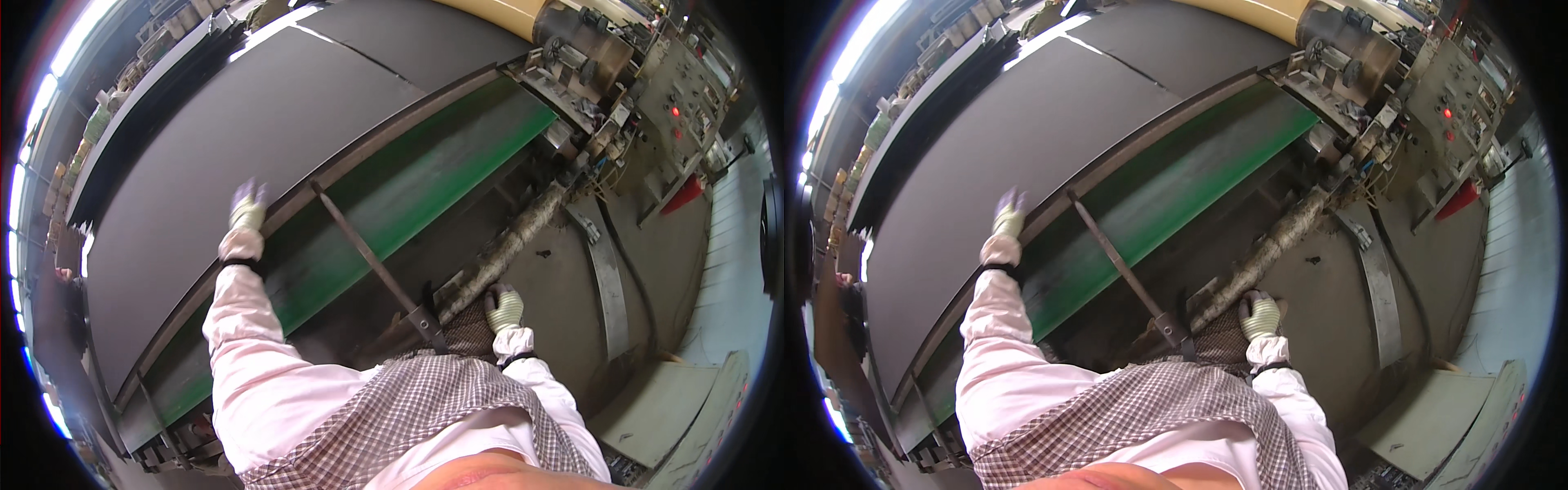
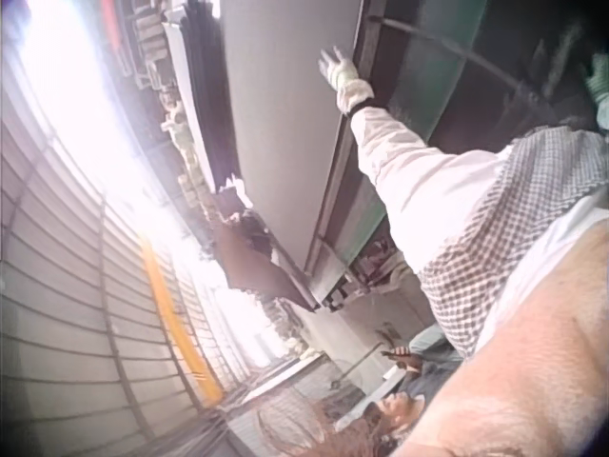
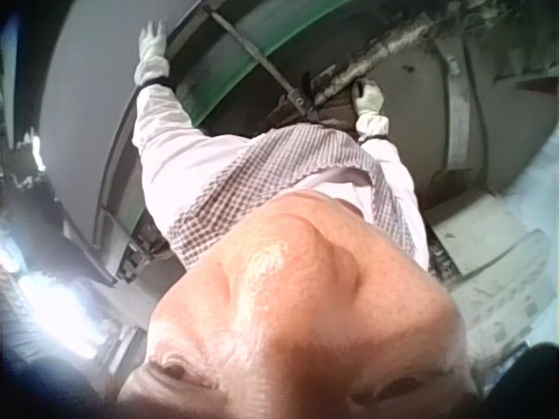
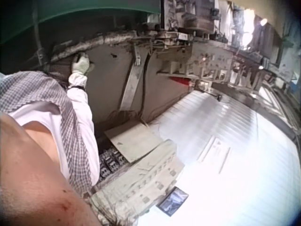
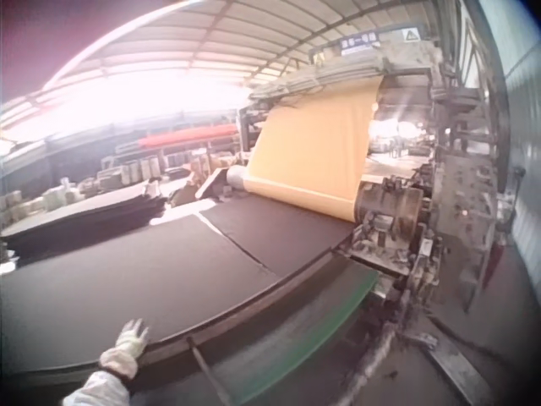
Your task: The operator is aligning and smoothing a large black sheet of material on a moving industrial conveyor belt.
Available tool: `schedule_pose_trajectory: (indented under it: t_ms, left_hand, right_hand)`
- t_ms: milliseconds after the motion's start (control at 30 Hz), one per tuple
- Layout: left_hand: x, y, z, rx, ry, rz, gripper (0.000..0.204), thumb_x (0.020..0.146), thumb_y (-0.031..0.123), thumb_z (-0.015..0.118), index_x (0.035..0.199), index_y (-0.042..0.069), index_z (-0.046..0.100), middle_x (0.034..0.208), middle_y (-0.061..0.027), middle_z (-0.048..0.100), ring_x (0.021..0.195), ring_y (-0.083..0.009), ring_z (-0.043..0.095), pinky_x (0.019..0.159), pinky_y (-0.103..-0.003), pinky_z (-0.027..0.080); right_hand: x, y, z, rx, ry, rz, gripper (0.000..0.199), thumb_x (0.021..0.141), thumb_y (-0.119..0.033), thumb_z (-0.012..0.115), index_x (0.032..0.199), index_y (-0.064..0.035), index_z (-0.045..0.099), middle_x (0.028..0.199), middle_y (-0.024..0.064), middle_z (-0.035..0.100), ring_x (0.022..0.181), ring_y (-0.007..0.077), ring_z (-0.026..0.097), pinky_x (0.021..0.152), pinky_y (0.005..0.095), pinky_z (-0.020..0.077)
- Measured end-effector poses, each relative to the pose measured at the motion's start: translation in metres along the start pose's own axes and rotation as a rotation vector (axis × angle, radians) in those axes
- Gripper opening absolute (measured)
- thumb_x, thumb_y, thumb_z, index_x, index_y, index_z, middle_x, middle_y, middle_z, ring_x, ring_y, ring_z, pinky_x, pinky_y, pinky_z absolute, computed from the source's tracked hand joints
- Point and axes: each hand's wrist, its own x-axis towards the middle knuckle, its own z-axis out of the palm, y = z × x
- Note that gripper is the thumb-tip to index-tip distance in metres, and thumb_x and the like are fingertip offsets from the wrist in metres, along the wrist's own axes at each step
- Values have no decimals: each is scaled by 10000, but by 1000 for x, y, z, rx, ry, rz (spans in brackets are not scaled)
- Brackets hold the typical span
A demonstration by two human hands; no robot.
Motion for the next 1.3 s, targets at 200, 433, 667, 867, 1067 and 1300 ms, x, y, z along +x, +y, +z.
schedule_pose_trajectory:
  t_ms: [200,433,667,867,1067,1300]
  left_hand:
    - [-67,-104,-53,76,-75,-338,674,915,625,376,1315,108,542,1397,-141,471,1290,-318,437,1089,-408,333]
    - [-52,4,-28,186,-35,-57,638,907,622,385,1250,128,598,1301,-124,557,1180,-356,508,1029,-426,388]
    - [-18,102,-15,182,-165,62,658,879,654,396,1236,145,611,1269,-128,583,1186,-346,516,1033,-427,385]
    - [15,185,-1,215,-305,141,694,873,679,375,1257,145,596,1260,-148,582,1190,-340,513,1022,-429,398]
    - [46,251,15,221,-370,247,725,870,707,352,1269,149,585,1267,-126,580,1199,-329,508,1028,-425,392]
    - [79,306,49,-182,-420,304,633,882,597,495,1303,127,549,1271,-114,587,1215,-305,507,1034,-381,374]
  right_hand:
    - [2,-9,-4,-8,9,23,162,770,-209,642,900,-113,630,866,120,636,843,326,608,765,469,432]
    - [-1,-14,-9,1,-17,26,201,762,-203,651,928,-98,609,866,140,616,850,346,594,754,459,463]
    - [1,-17,-16,-28,-65,55,218,789,-263,618,948,-114,620,902,144,627,880,359,596,767,474,475]
    - [4,-22,-22,-27,-75,40,200,778,-235,631,914,-88,631,879,149,626,867,348,599,793,453,470]
    - [6,-17,-20,29,-67,33,197,779,-258,630,920,-121,641,874,118,647,836,338,599,801,461,407]
    - [8,-15,-17,67,-63,13,183,771,-228,638,907,-106,635,854,132,641,833,357,579,806,456,419]
